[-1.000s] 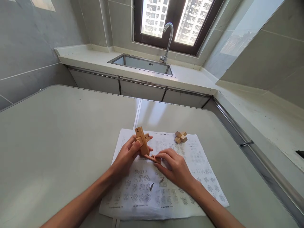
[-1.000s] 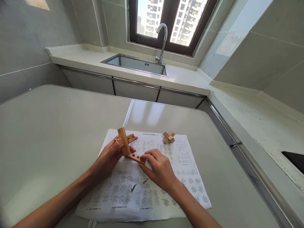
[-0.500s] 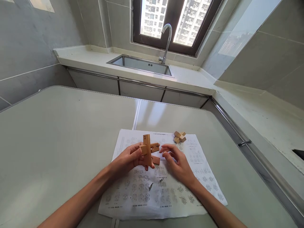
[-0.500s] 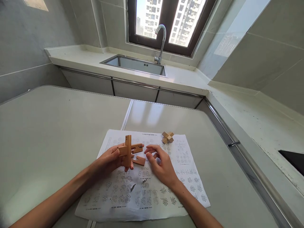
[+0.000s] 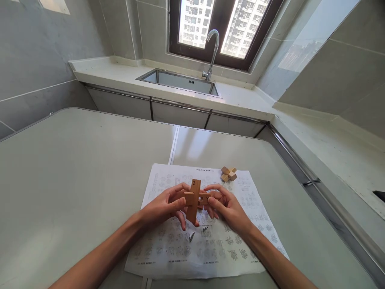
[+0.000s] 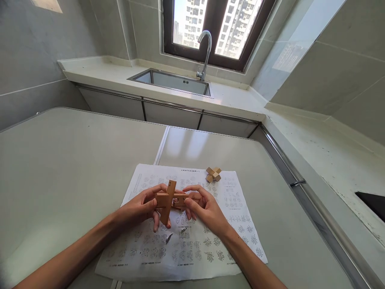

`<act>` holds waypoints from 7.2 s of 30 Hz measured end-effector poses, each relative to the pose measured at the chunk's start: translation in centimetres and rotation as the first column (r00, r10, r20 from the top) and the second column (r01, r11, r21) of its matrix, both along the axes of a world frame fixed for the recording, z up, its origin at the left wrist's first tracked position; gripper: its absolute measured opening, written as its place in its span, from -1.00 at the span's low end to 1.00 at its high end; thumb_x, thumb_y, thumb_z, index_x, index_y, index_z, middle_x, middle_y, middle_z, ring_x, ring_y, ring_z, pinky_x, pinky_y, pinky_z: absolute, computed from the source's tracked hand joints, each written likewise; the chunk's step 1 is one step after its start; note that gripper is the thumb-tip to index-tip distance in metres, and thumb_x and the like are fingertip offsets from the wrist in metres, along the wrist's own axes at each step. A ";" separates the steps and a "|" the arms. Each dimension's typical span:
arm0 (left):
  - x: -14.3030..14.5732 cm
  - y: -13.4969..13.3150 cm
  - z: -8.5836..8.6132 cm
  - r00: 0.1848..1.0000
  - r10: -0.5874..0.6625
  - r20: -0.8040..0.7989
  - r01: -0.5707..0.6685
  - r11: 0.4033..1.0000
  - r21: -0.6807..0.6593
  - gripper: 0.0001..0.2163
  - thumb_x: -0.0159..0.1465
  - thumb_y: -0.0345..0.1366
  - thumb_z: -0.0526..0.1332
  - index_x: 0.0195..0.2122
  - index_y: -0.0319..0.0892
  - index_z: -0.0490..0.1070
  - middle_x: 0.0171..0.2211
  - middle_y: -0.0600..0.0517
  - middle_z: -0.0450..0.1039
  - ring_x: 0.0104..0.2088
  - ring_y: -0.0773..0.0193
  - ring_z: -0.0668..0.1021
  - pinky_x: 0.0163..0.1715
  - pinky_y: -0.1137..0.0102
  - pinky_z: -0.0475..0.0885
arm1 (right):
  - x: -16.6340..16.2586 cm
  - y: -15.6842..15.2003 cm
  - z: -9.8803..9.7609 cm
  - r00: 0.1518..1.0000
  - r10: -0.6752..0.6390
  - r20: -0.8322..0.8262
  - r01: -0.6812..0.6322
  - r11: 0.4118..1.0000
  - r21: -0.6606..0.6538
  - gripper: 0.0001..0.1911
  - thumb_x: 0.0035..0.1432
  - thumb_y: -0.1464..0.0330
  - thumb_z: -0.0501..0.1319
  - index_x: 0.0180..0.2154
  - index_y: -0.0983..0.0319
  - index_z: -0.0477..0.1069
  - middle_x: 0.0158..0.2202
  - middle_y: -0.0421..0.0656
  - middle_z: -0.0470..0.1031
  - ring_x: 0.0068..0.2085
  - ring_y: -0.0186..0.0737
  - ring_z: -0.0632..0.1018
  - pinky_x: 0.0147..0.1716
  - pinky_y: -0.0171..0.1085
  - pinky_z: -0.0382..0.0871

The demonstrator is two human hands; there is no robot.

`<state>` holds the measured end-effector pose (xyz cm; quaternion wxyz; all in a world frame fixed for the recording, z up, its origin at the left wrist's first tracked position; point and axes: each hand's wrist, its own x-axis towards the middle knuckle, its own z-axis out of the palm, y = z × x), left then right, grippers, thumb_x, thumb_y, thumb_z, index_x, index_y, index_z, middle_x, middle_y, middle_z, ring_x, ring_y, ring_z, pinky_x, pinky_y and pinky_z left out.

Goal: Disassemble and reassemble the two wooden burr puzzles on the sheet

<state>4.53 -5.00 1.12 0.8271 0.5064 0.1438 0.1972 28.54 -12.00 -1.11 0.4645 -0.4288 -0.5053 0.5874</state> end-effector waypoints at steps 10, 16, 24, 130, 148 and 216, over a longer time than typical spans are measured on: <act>-0.3 0.0 -0.5 1.000 0.013 -0.012 -0.013 1.000 -0.021 -0.34 0.33 0.12 0.34 0.35 -0.04 0.27 0.33 -0.34 0.37 -0.20 0.03 0.76 -0.50 0.50 0.53 | 0.1 0.0 -0.1 1.000 0.002 -0.018 -0.002 1.000 0.006 -0.68 0.37 0.13 0.33 0.06 0.10 0.44 -0.36 -0.26 0.52 -0.56 -0.43 0.39 -0.49 -0.33 0.27; -0.4 0.2 -0.6 1.000 0.021 -0.003 -0.021 1.000 -0.012 -0.41 0.33 0.10 0.35 0.29 -0.05 0.36 0.47 -0.34 0.12 -0.29 0.14 0.76 -0.58 0.54 0.49 | 0.1 0.1 -0.2 1.000 -0.004 -0.026 0.004 1.000 -0.002 -0.69 0.37 0.14 0.35 0.02 0.11 0.39 -0.45 -0.32 0.48 -0.59 -0.45 0.34 -0.52 -0.37 0.24; -0.6 0.5 -0.7 0.991 0.122 -0.054 -0.125 0.990 -0.060 -0.48 0.35 0.01 0.36 0.25 -0.12 0.40 0.39 -0.37 0.28 -0.45 0.32 0.70 -0.68 0.59 0.39 | 0.0 0.1 -0.1 1.000 -0.006 -0.001 0.006 1.000 -0.031 -0.68 0.33 0.09 0.36 -0.06 0.18 0.49 -0.53 -0.33 0.40 -0.57 -0.41 0.33 -0.51 -0.35 0.25; -0.6 1.6 -2.3 0.572 0.812 -0.120 0.137 0.050 0.989 -0.45 0.35 0.03 0.32 0.25 -0.15 0.34 0.15 -0.18 0.44 0.15 -0.12 0.46 0.17 -0.01 0.40 | -0.6 0.3 -1.8 0.672 -0.439 0.597 0.148 0.869 0.472 -0.72 0.42 0.34 0.16 0.13 0.10 0.40 0.10 0.01 0.42 -0.03 -0.03 0.57 -0.12 -0.08 0.56; -1.2 2.3 -3.4 0.211 0.977 0.002 0.237 -0.053 0.970 -0.39 0.39 0.11 0.20 0.20 -0.36 0.36 0.12 -0.38 0.41 0.14 -0.30 0.41 0.20 -0.16 0.31 | -0.5 0.3 -1.9 0.674 -0.405 0.618 0.130 0.888 0.441 -0.72 0.40 0.37 0.15 0.11 0.11 0.41 0.10 -0.01 0.41 -0.03 -0.05 0.57 -0.16 -0.12 0.53; 0.4 -0.2 -2.6 0.848 0.527 -0.060 0.107 -0.060 0.992 -0.85 0.46 -0.40 0.11 -0.22 -0.15 0.46 -0.32 0.01 0.53 -0.33 0.23 0.58 -0.31 0.34 0.44 | 2.2 1.8 -0.4 0.827 -0.560 -0.050 0.560 0.828 -0.019 -0.68 0.35 0.03 0.29 -0.13 0.14 0.43 -0.41 -0.27 0.41 -0.50 -0.34 0.36 -0.51 -0.34 0.33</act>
